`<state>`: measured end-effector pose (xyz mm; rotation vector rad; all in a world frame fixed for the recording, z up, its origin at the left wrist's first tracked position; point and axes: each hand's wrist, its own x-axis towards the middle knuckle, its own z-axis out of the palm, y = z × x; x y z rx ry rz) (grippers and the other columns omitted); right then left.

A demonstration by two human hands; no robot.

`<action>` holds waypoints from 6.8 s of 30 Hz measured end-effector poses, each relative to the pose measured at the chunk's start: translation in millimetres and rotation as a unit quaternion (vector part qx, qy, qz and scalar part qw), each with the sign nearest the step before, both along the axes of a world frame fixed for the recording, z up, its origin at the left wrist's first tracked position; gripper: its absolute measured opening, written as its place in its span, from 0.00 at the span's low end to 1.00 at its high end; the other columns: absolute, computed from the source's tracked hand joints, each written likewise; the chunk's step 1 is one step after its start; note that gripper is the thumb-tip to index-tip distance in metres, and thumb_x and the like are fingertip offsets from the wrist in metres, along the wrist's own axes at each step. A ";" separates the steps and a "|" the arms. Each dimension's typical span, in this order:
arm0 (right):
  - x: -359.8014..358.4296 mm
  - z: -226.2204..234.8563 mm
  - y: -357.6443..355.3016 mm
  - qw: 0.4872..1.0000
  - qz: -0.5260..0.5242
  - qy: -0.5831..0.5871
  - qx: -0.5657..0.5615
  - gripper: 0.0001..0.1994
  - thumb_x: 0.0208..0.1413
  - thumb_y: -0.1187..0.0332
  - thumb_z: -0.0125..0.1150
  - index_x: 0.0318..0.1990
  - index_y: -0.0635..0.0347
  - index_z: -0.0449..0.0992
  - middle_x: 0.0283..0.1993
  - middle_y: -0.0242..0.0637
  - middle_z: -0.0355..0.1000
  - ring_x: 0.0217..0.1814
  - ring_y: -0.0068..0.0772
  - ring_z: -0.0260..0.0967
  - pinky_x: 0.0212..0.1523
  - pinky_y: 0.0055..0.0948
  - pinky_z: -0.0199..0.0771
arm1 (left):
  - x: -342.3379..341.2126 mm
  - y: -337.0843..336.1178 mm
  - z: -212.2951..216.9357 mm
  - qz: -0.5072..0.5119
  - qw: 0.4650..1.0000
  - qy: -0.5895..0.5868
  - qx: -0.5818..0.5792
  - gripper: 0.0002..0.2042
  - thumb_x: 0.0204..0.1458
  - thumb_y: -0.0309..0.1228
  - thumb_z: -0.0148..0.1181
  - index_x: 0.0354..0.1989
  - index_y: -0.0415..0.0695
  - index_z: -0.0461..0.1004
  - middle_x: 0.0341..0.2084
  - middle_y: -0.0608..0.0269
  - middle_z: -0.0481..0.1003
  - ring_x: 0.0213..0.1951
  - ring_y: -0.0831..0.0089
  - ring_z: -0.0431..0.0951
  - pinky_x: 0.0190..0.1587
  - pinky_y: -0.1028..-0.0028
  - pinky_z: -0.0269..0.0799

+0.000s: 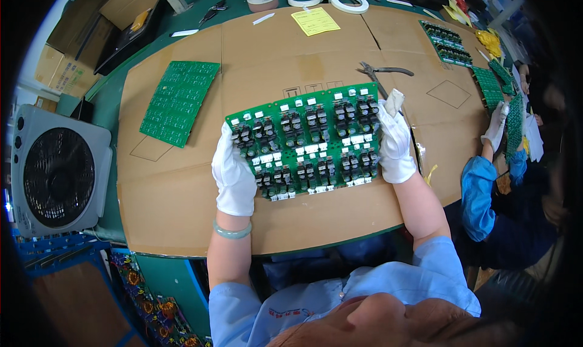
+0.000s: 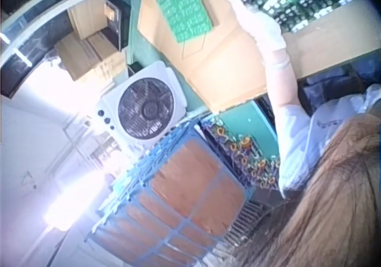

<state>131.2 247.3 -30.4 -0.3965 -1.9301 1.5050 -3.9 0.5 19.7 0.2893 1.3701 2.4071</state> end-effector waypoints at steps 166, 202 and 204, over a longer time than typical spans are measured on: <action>-20.7 -12.3 9.1 0.981 -0.086 -0.049 -0.169 0.16 0.58 0.56 0.51 0.42 0.59 0.71 0.34 0.26 0.70 0.32 0.16 0.67 0.31 0.18 0.65 | 13.9 -4.8 17.6 -0.086 0.987 -0.095 0.095 0.25 0.61 0.47 0.33 0.49 0.37 0.65 0.45 0.57 0.70 0.45 0.72 0.71 0.52 0.72 0.65; -19.4 16.6 -5.7 0.972 -0.092 -0.122 -0.180 0.13 0.54 0.56 0.58 0.36 0.56 0.72 0.15 0.20 0.58 0.14 0.09 0.51 0.13 0.12 0.48 | 11.7 -2.2 -16.7 0.152 0.871 0.353 -0.305 0.15 0.56 0.20 0.46 0.53 0.31 0.62 0.35 0.53 0.74 0.32 0.71 0.76 0.34 0.77 0.75; -19.0 18.3 -7.0 0.975 -0.090 -0.118 -0.164 0.13 0.54 0.56 0.58 0.36 0.56 0.72 0.15 0.21 0.58 0.13 0.10 0.51 0.13 0.12 0.48 | 11.3 -1.7 -18.3 0.147 0.889 0.339 -0.270 0.15 0.56 0.19 0.45 0.53 0.31 0.61 0.35 0.53 0.74 0.32 0.72 0.76 0.33 0.77 0.75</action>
